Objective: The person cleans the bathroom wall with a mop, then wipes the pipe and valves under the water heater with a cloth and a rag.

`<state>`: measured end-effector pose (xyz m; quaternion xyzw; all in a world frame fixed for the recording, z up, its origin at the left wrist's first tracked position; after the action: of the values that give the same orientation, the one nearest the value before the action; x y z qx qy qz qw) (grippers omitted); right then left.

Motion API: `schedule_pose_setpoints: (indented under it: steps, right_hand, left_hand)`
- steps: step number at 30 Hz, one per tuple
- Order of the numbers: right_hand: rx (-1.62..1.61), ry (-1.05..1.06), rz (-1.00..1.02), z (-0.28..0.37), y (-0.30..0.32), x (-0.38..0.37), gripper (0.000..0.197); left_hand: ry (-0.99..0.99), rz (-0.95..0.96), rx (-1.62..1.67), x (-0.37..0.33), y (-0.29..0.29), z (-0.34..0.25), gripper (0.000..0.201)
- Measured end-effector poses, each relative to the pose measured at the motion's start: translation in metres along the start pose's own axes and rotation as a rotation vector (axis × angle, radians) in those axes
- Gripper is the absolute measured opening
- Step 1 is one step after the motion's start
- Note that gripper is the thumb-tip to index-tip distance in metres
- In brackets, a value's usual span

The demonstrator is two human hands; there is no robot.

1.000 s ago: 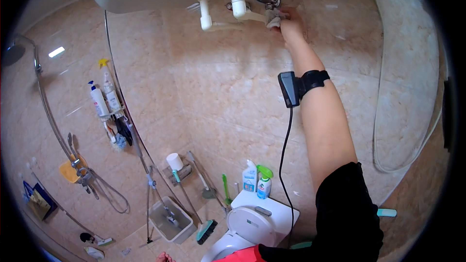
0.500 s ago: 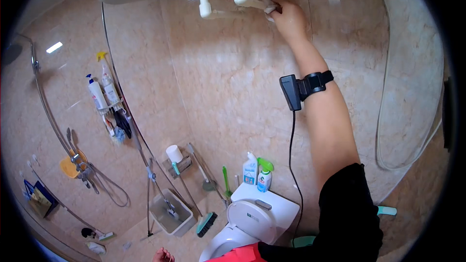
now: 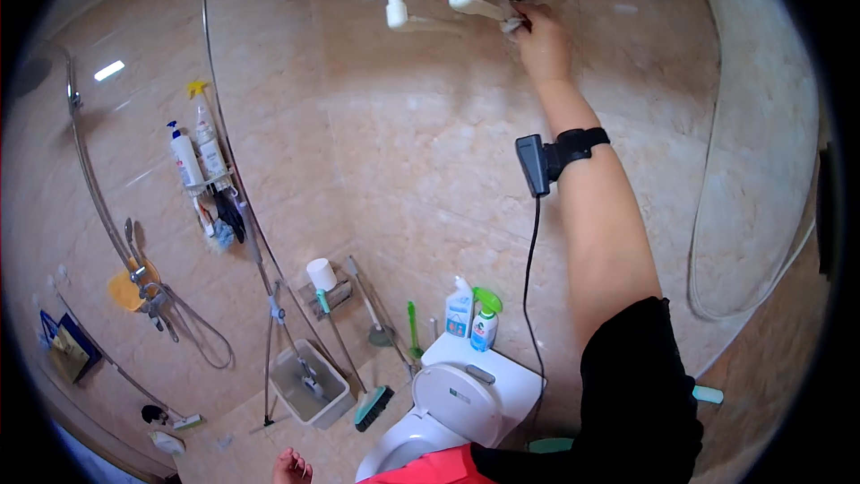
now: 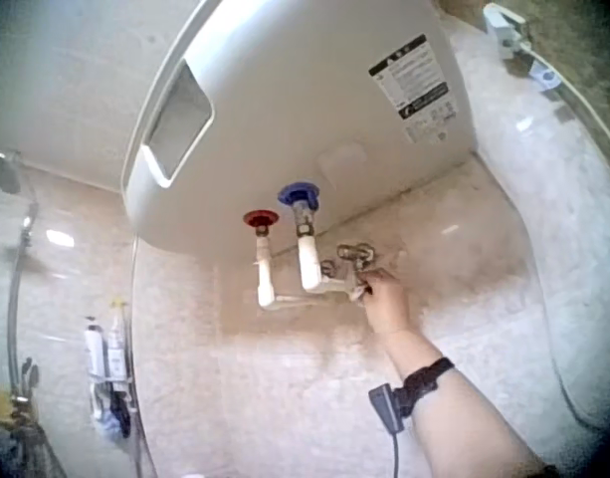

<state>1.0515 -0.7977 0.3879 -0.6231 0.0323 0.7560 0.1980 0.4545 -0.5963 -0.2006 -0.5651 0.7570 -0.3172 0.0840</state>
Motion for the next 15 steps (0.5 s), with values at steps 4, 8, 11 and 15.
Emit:
schedule_pose_setpoints:
  steps: [4,8,11,15]
  right_hand:
    - [0.085,0.071,-0.039,0.018,0.005,0.003,0.027]
    - [-0.043,0.100,-0.092,0.064,0.015,0.020,0.025]
    - [-0.166,0.118,-0.108,0.076,0.013,0.028,0.023]
    - [-0.702,-0.366,-0.070,0.031,0.007,0.036,0.020]
  left_hand:
    - [0.010,-0.062,-0.012,0.006,0.031,0.008,0.022]
    - [0.081,-0.067,0.022,-0.010,0.060,0.017,0.022]
    - [-0.115,0.026,0.007,0.034,-0.002,-0.016,0.020]
    - [0.047,-0.009,0.014,-0.022,0.020,0.005,0.026]
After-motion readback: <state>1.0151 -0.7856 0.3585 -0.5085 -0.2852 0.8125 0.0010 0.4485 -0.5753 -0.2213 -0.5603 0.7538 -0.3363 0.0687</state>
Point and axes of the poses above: each hand's wrist, its own x-axis away from the middle knuckle, its own y-axis out of the back of the hand, z = x × y, the point moved 3 cm from there along -x, towards the middle knuckle, and after that the axes turned 13 degrees about -y, right-handed, at the moved point
